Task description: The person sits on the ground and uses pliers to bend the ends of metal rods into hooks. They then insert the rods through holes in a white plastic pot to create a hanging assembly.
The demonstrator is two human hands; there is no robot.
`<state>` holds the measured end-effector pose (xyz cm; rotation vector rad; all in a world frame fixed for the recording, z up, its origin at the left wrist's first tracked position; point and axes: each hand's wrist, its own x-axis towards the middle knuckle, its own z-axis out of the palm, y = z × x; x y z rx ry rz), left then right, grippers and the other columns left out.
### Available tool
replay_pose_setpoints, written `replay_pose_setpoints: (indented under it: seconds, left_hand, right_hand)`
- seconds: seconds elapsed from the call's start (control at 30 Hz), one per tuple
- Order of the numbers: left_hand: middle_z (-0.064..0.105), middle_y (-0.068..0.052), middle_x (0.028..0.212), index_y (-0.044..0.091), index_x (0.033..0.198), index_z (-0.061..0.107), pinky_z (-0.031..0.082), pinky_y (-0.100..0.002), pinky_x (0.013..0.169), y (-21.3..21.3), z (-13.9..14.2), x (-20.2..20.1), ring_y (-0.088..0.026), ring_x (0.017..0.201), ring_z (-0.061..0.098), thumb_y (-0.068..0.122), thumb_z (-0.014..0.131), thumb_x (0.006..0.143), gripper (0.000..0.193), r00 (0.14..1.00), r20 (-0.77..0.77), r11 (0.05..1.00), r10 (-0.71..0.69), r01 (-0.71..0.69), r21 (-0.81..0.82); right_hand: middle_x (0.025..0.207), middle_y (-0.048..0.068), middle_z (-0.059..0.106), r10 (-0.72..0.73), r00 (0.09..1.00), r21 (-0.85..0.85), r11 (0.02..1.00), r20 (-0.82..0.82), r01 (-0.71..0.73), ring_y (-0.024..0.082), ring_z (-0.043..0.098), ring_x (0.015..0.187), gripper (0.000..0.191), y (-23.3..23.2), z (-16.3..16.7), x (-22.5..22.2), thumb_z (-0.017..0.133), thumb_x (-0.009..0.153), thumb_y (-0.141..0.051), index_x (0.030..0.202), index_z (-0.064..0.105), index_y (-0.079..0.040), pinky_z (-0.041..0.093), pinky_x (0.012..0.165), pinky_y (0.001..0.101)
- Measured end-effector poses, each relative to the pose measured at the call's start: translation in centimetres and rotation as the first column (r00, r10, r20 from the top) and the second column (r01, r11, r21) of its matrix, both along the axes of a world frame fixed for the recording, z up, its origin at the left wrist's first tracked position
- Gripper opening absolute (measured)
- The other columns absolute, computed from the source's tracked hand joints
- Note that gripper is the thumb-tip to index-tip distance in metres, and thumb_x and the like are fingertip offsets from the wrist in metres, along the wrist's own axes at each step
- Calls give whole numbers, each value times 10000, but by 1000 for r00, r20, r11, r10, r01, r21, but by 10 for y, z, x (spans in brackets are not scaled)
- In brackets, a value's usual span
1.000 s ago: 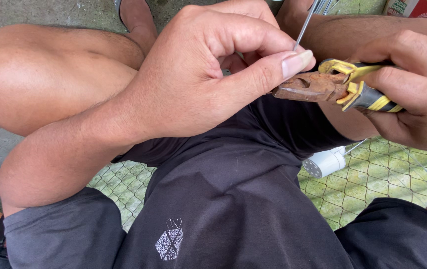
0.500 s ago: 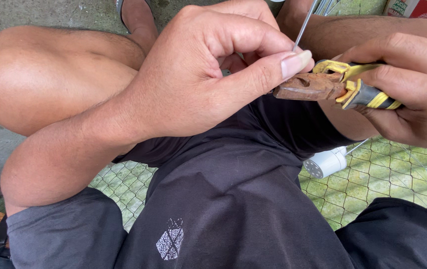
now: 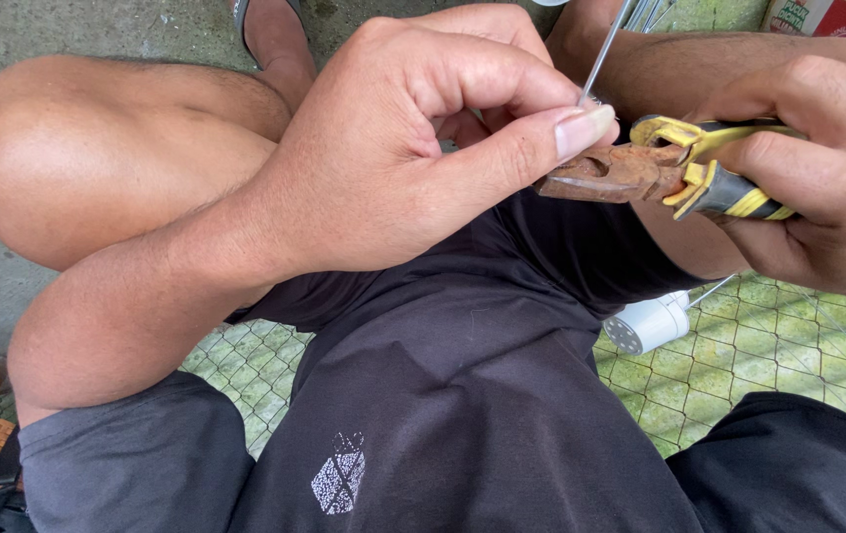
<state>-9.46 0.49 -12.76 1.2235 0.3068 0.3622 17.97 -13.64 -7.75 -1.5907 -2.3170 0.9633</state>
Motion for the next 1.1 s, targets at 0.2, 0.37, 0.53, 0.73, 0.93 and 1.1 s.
replay_pose_setpoints:
  seconds: [0.2, 0.37, 0.53, 0.73, 0.93, 1.1]
  left_hand:
    - [655, -9, 968, -17, 1166, 743, 484, -170, 706, 0, 1, 0, -21, 826, 606, 79, 633, 1144, 148, 1000, -13, 1000, -6, 6, 21]
    - [641, -22, 971, -23, 1140, 746, 468, -167, 683, 1, -3, -1, -16, 801, 589, 84, 650, 1151, 145, 999, -35, 1000, 18, -18, -22]
    - [658, -3, 909, -15, 1133, 750, 456, -175, 638, 3, -10, 2, -14, 746, 585, 107, 668, 1179, 155, 999, -29, 1000, 20, -20, -9]
    - [647, -23, 840, 10, 1120, 776, 432, -205, 616, 7, -10, 1, -40, 704, 563, 123, 676, 1153, 154, 997, -50, 991, 56, -50, 122]
    - [675, -39, 890, 0, 1100, 761, 466, -217, 666, 9, -11, 1, -64, 766, 597, 101, 650, 1152, 160, 998, 42, 963, 54, -63, 263]
    - [690, -32, 917, 15, 1112, 766, 486, -216, 710, 11, -14, 1, -66, 804, 614, 96, 640, 1164, 159, 998, 55, 964, 42, -55, 261]
  right_hand:
    - [968, 189, 667, 17, 999, -31, 999, 34, -16, 280, 682, 808, 342, 6, 0, 0, 942, 686, -125, 829, 674, 33, 516, 649, 397]
    - [985, 150, 639, -137, 986, -180, 977, -99, 117, 253, 687, 826, 354, 13, -3, -4, 867, 747, -107, 974, 615, -5, 528, 676, 343]
    - [880, 173, 636, -105, 994, -122, 987, 35, 109, 289, 661, 726, 433, 17, -4, -12, 837, 740, -49, 1115, 670, 90, 513, 617, 380]
    - [903, 140, 639, -75, 986, 33, 997, 150, 71, 301, 676, 782, 367, 15, -4, -18, 841, 794, -55, 1108, 682, 53, 529, 637, 383]
    - [1047, 172, 659, -73, 966, 132, 990, 248, 41, 331, 700, 907, 478, 4, -3, -17, 869, 788, -66, 1188, 639, 63, 550, 705, 399]
    - [1072, 148, 620, -100, 940, 255, 967, 328, 13, 295, 662, 890, 415, -9, -8, -14, 844, 935, -146, 1232, 622, 39, 535, 712, 376]
